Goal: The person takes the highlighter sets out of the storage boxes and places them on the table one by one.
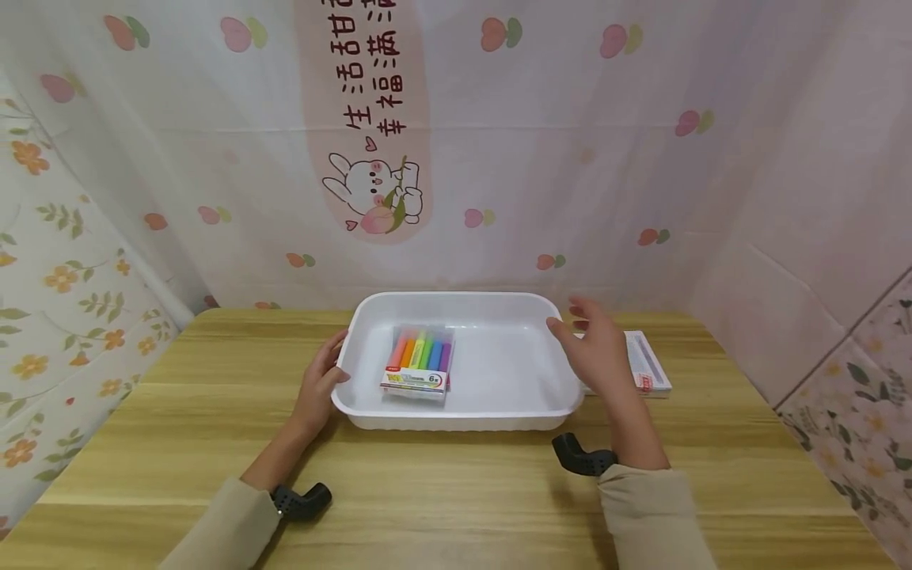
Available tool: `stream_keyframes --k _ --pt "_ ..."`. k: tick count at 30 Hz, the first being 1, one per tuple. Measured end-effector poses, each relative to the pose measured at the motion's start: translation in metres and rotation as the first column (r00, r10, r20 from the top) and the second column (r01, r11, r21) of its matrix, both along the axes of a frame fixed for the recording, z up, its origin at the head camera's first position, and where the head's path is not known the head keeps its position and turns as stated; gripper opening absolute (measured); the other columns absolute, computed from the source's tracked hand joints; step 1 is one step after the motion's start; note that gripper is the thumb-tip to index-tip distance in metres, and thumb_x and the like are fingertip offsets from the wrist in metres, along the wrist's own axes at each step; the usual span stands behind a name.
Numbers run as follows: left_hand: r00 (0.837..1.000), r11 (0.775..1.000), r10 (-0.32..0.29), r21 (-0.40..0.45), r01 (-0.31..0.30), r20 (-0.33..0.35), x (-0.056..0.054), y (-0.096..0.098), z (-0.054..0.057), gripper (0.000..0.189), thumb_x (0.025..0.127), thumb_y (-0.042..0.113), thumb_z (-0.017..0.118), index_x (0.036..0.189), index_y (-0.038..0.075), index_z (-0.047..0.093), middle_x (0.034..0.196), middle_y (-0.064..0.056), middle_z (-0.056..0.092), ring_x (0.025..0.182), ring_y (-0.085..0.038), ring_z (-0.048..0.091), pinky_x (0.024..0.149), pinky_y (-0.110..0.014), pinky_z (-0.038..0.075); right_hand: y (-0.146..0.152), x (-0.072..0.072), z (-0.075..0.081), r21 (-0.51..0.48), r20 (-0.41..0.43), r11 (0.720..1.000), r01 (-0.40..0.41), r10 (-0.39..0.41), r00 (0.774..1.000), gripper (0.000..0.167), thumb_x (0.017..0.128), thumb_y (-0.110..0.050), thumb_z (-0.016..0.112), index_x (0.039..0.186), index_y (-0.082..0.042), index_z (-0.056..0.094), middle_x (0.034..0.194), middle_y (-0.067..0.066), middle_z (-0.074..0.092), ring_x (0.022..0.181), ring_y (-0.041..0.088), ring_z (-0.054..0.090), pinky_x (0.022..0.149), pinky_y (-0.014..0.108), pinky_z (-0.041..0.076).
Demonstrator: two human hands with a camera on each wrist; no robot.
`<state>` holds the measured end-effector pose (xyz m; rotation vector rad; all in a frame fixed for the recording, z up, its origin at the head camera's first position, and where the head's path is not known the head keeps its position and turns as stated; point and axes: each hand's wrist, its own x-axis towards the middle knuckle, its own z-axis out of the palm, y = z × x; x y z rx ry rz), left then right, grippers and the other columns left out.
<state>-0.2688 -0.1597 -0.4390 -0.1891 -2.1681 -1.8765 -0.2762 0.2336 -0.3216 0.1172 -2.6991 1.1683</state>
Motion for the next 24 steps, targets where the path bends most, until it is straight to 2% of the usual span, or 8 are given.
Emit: stream_keyframes --k 6,12,18,24 --pt "1.000 1.000 -0.003 0.003 0.002 0.020 -0.001 0.001 0.000 0.070 0.088 -0.002 0.046 0.156 0.010 0.035 0.158 -0.025 0.040 0.136 -0.048 0.050 0.102 -0.062 0.050 -0.019 -0.004 0.001 -0.017 0.044 1.000 -0.006 0.007 0.999 0.071 0.100 -0.044 0.054 0.157 -0.007 0.033 0.153 0.028 0.045 0.138 0.048 0.047 0.107 0.062 0.045" --pt "0.999 1.000 0.005 0.015 -0.006 0.047 -0.001 0.001 -0.001 0.071 0.087 -0.001 0.047 0.156 0.012 0.036 0.157 -0.025 0.041 0.135 -0.048 0.051 0.102 -0.061 0.051 -0.038 -0.006 0.001 -0.069 0.043 0.997 -0.021 0.024 0.999 0.067 0.101 -0.042 0.055 0.156 -0.010 0.035 0.152 0.025 0.047 0.137 0.047 0.048 0.107 0.059 0.047" --pt "0.999 1.000 0.004 0.012 -0.005 0.044 0.000 0.001 0.001 0.071 0.088 0.000 0.047 0.156 0.013 0.035 0.158 -0.023 0.041 0.136 -0.047 0.051 0.102 -0.061 0.051 -0.061 -0.009 0.004 -0.134 0.042 0.990 -0.042 0.048 0.998 0.063 0.101 -0.035 0.057 0.155 -0.009 0.038 0.152 0.023 0.048 0.136 0.045 0.052 0.102 0.054 0.053" --pt "0.999 1.000 0.002 0.009 -0.002 0.037 -0.001 0.001 0.000 0.070 0.088 0.000 0.046 0.156 0.013 0.035 0.159 -0.023 0.040 0.136 -0.047 0.051 0.102 -0.060 0.051 -0.078 -0.012 0.003 -0.192 0.054 0.979 -0.071 0.082 0.995 0.063 0.100 -0.036 0.057 0.155 -0.012 0.039 0.153 0.020 0.049 0.136 0.041 0.054 0.101 0.050 0.054"
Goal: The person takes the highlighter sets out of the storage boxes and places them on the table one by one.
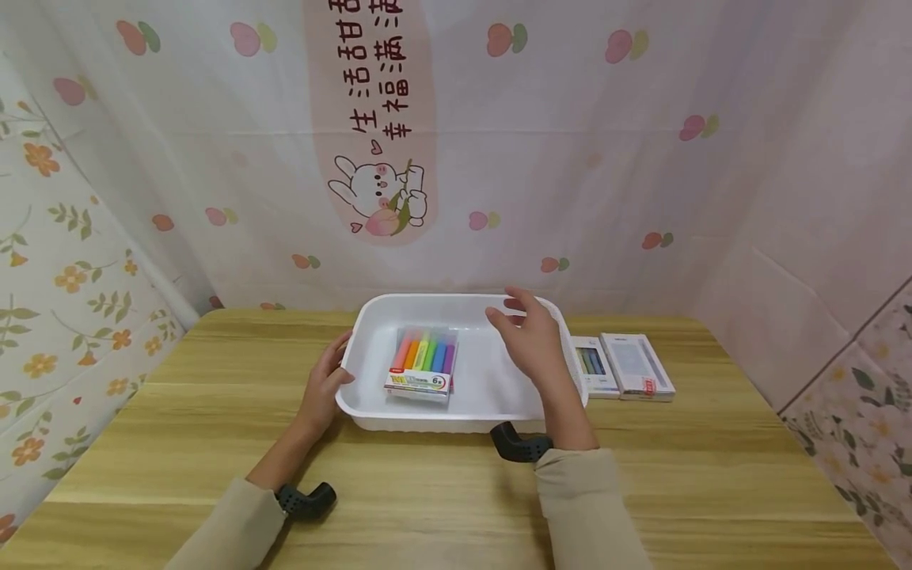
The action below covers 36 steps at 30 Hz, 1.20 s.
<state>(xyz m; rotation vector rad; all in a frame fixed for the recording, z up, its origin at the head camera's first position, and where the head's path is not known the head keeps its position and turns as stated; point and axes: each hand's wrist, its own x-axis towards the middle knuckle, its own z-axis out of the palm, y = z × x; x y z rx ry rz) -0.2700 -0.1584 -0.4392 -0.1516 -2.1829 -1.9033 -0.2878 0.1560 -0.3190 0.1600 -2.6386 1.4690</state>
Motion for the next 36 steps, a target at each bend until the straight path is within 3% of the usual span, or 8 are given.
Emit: stream_keyframes --k 9,23,29,36 --pt "1.000 1.000 0.002 -0.011 -0.002 -0.003 0.000 0.000 0.001 0.071 0.088 0.000 0.046 0.157 0.011 0.034 0.160 -0.023 0.038 0.138 -0.048 0.049 0.103 -0.059 0.050 -0.012 -0.006 -0.016 -0.011 0.068 1.000 0.000 0.001 0.998 0.064 0.100 -0.040 0.056 0.155 -0.013 0.038 0.156 0.017 0.046 0.138 0.037 0.054 0.103 0.045 0.053" --pt "1.000 1.000 0.005 -0.026 -0.005 0.002 0.002 0.001 0.002 0.070 0.089 0.002 0.045 0.157 0.012 0.034 0.159 -0.024 0.039 0.135 -0.048 0.051 0.101 -0.060 0.051 -0.031 -0.015 -0.043 0.065 0.155 0.998 0.027 -0.037 0.987 0.063 0.099 -0.037 0.059 0.154 -0.013 0.040 0.156 0.017 0.046 0.137 0.037 0.053 0.108 0.052 0.049" --pt "1.000 1.000 -0.018 -0.022 0.018 -0.002 0.002 0.002 0.002 0.069 0.090 0.002 0.045 0.157 0.013 0.033 0.161 -0.021 0.037 0.139 -0.047 0.048 0.104 -0.060 0.049 -0.035 -0.014 -0.045 0.075 0.168 0.997 0.017 -0.029 0.985 0.065 0.099 -0.037 0.059 0.154 -0.012 0.038 0.155 0.019 0.046 0.137 0.039 0.053 0.106 0.053 0.050" --pt "1.000 1.000 0.005 -0.025 -0.006 -0.006 0.003 0.003 0.003 0.069 0.088 0.001 0.046 0.156 0.012 0.035 0.158 -0.023 0.040 0.135 -0.048 0.051 0.101 -0.060 0.052 -0.046 -0.012 -0.043 0.129 0.176 0.991 -0.016 -0.007 0.984 0.067 0.098 -0.038 0.059 0.155 -0.010 0.037 0.157 0.020 0.044 0.134 0.039 0.056 0.105 0.053 0.051"
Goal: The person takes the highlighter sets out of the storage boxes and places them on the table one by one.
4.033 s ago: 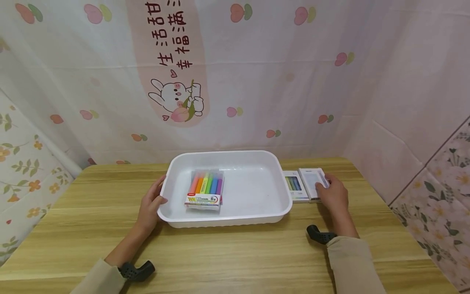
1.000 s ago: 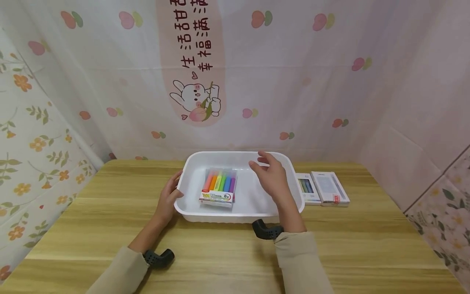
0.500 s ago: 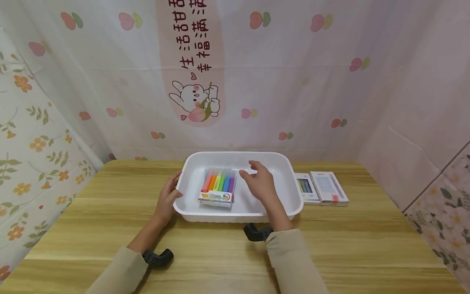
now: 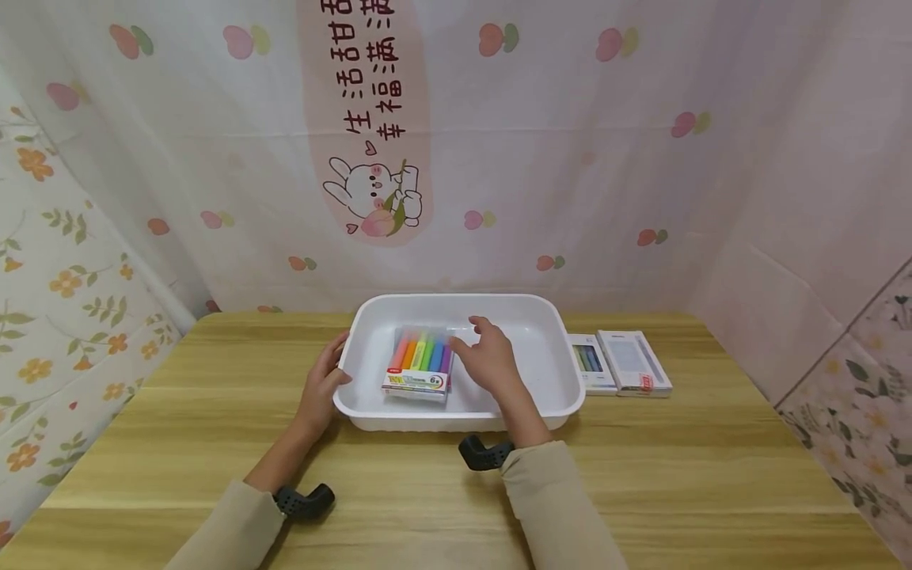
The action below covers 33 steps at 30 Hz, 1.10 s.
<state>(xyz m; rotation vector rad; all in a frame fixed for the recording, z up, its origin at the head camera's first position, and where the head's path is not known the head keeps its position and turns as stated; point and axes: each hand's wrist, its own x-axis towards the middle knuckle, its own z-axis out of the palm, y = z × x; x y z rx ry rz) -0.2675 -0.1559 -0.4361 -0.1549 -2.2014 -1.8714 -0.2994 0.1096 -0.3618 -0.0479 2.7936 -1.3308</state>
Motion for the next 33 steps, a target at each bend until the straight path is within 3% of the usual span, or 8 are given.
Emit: stream_keyframes --k 11,24,33 --pt "1.000 1.000 -0.008 0.010 0.008 0.007 -0.002 -0.001 -0.003 0.070 0.088 0.001 0.047 0.156 0.013 0.035 0.159 -0.022 0.040 0.137 -0.047 0.050 0.103 -0.060 0.050 -0.020 0.002 -0.006 0.017 0.037 1.000 -0.024 0.023 0.999 0.067 0.098 -0.036 0.059 0.155 -0.008 0.037 0.155 0.021 0.046 0.135 0.042 0.053 0.103 0.054 0.052" --pt "1.000 1.000 -0.007 0.019 0.007 0.004 -0.002 0.001 -0.004 0.070 0.088 -0.001 0.046 0.157 0.012 0.035 0.159 -0.022 0.039 0.136 -0.048 0.050 0.102 -0.059 0.051 -0.023 0.000 -0.013 0.035 0.073 0.997 -0.062 0.059 0.996 0.075 0.096 -0.037 0.061 0.157 -0.005 0.031 0.156 0.024 0.044 0.143 0.043 0.043 0.112 0.059 0.042" --pt "1.000 1.000 0.005 0.011 -0.005 0.016 0.001 0.000 -0.001 0.070 0.088 0.000 0.046 0.156 0.014 0.035 0.159 -0.021 0.040 0.138 -0.047 0.048 0.104 -0.061 0.050 -0.025 -0.001 -0.016 0.076 0.104 0.993 -0.095 0.087 0.991 0.077 0.096 -0.035 0.061 0.157 -0.002 0.026 0.154 0.027 0.045 0.142 0.044 0.045 0.114 0.058 0.040"
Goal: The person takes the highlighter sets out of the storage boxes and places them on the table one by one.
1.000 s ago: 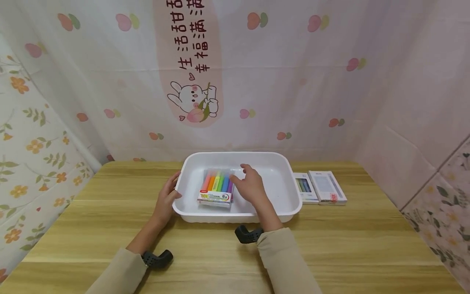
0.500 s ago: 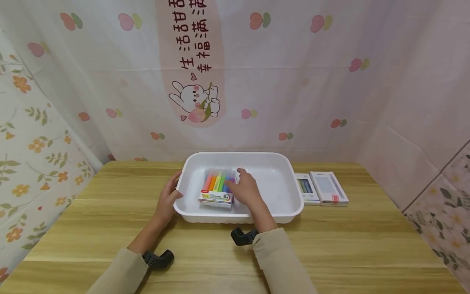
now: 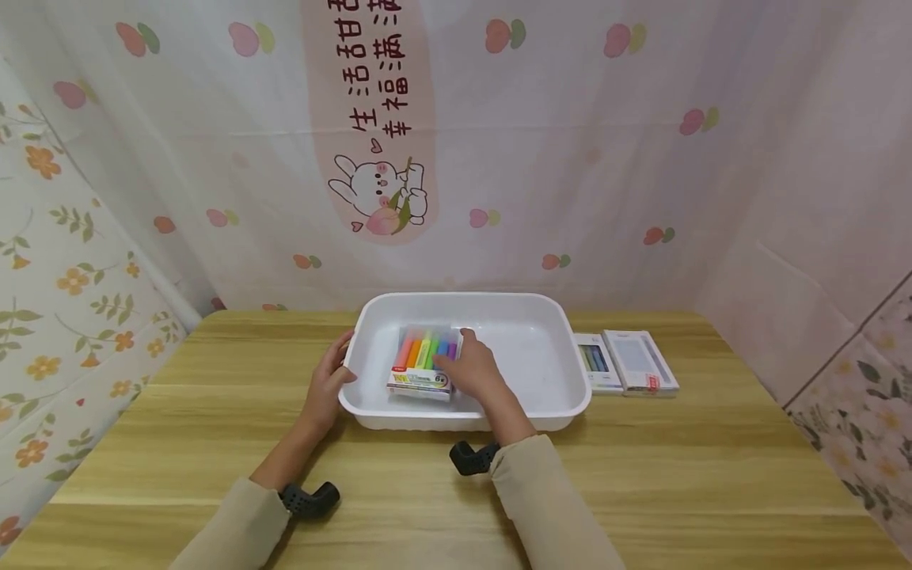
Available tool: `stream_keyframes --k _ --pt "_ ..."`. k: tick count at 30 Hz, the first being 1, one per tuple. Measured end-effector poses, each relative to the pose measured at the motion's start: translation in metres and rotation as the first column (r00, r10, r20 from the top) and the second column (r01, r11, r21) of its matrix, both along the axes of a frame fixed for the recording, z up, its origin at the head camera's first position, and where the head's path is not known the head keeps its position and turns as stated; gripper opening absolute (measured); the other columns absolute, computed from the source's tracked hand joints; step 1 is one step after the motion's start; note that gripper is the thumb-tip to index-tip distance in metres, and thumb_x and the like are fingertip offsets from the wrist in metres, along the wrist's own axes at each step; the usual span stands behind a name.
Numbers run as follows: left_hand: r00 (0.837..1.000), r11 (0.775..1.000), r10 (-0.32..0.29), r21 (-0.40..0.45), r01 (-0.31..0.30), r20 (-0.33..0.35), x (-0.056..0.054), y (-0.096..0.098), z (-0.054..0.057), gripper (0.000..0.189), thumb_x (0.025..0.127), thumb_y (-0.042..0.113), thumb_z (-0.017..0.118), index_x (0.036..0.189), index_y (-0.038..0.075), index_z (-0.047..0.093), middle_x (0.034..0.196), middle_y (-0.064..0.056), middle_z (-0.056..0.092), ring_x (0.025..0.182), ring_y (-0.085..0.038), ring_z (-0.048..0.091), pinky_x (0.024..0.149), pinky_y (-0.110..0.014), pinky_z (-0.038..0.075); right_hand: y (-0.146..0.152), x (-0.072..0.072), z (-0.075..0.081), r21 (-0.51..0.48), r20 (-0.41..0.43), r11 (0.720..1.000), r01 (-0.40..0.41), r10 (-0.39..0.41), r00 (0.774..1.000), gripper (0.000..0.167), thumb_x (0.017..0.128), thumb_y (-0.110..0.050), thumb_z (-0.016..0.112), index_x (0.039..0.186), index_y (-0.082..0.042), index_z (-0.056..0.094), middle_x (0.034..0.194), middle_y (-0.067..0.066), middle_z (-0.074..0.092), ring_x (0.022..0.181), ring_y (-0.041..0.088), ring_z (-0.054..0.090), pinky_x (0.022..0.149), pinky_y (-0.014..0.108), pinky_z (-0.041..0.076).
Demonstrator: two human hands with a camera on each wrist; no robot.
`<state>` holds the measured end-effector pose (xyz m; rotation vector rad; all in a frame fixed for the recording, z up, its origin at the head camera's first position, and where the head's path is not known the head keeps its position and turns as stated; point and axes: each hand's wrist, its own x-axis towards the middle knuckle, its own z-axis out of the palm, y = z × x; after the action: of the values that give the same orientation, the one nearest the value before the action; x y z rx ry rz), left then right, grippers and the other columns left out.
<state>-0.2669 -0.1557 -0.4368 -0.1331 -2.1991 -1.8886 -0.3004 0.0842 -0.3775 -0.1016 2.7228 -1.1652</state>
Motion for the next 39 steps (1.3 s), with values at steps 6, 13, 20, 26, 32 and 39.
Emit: stream_keyframes --k 6,13,20,26,32,39 --pt "1.000 1.000 -0.005 -0.002 0.005 0.009 -0.001 -0.001 -0.001 0.073 0.087 0.000 0.047 0.157 0.015 0.035 0.160 -0.020 0.039 0.139 -0.046 0.048 0.104 -0.060 0.050 0.001 -0.004 -0.001 0.011 0.027 1.000 0.006 -0.006 1.000 0.081 0.095 -0.034 0.064 0.158 -0.002 0.025 0.151 0.027 0.047 0.139 0.043 0.048 0.115 0.056 0.040" --pt "1.000 1.000 -0.003 0.001 0.003 -0.002 -0.001 -0.002 0.003 0.072 0.087 0.001 0.046 0.156 0.014 0.035 0.159 -0.022 0.039 0.136 -0.047 0.050 0.101 -0.059 0.052 0.000 -0.010 0.000 -0.029 0.084 1.000 0.006 -0.004 0.996 0.083 0.094 -0.033 0.066 0.158 -0.002 0.023 0.148 0.026 0.049 0.127 0.040 0.058 0.101 0.047 0.054" --pt "1.000 1.000 -0.006 0.005 0.006 0.007 0.000 -0.001 0.003 0.072 0.087 0.001 0.046 0.156 0.014 0.035 0.158 -0.023 0.040 0.135 -0.048 0.051 0.100 -0.059 0.053 0.000 -0.011 -0.006 -0.046 0.083 0.999 0.010 -0.006 0.997 0.085 0.093 -0.032 0.068 0.159 -0.004 0.023 0.146 0.023 0.053 0.125 0.037 0.059 0.101 0.046 0.053" --pt "1.000 1.000 0.001 0.011 -0.002 0.010 0.000 0.000 0.001 0.071 0.087 0.001 0.046 0.156 0.014 0.035 0.157 -0.023 0.040 0.133 -0.047 0.052 0.100 -0.059 0.053 -0.001 -0.011 -0.008 -0.066 0.075 0.998 0.002 0.003 0.997 0.084 0.093 -0.030 0.070 0.159 -0.008 0.024 0.144 0.022 0.055 0.124 0.034 0.060 0.094 0.041 0.057" --pt "1.000 1.000 -0.017 0.013 0.017 0.011 -0.001 0.000 0.001 0.070 0.089 0.002 0.046 0.157 0.015 0.034 0.159 -0.022 0.039 0.135 -0.046 0.050 0.102 -0.060 0.051 0.000 -0.012 -0.007 -0.056 0.059 0.998 0.012 -0.009 0.998 0.081 0.093 -0.026 0.069 0.159 -0.008 0.025 0.141 0.023 0.057 0.121 0.034 0.062 0.087 0.039 0.059" --pt "1.000 1.000 -0.014 0.016 0.014 0.021 0.000 0.000 0.002 0.071 0.088 0.002 0.046 0.157 0.015 0.034 0.159 -0.023 0.038 0.137 -0.048 0.048 0.104 -0.062 0.048 0.001 -0.010 -0.006 -0.070 0.094 0.996 0.046 -0.039 0.995 0.080 0.094 -0.025 0.068 0.159 -0.008 0.025 0.144 0.023 0.055 0.127 0.036 0.058 0.107 0.048 0.050"
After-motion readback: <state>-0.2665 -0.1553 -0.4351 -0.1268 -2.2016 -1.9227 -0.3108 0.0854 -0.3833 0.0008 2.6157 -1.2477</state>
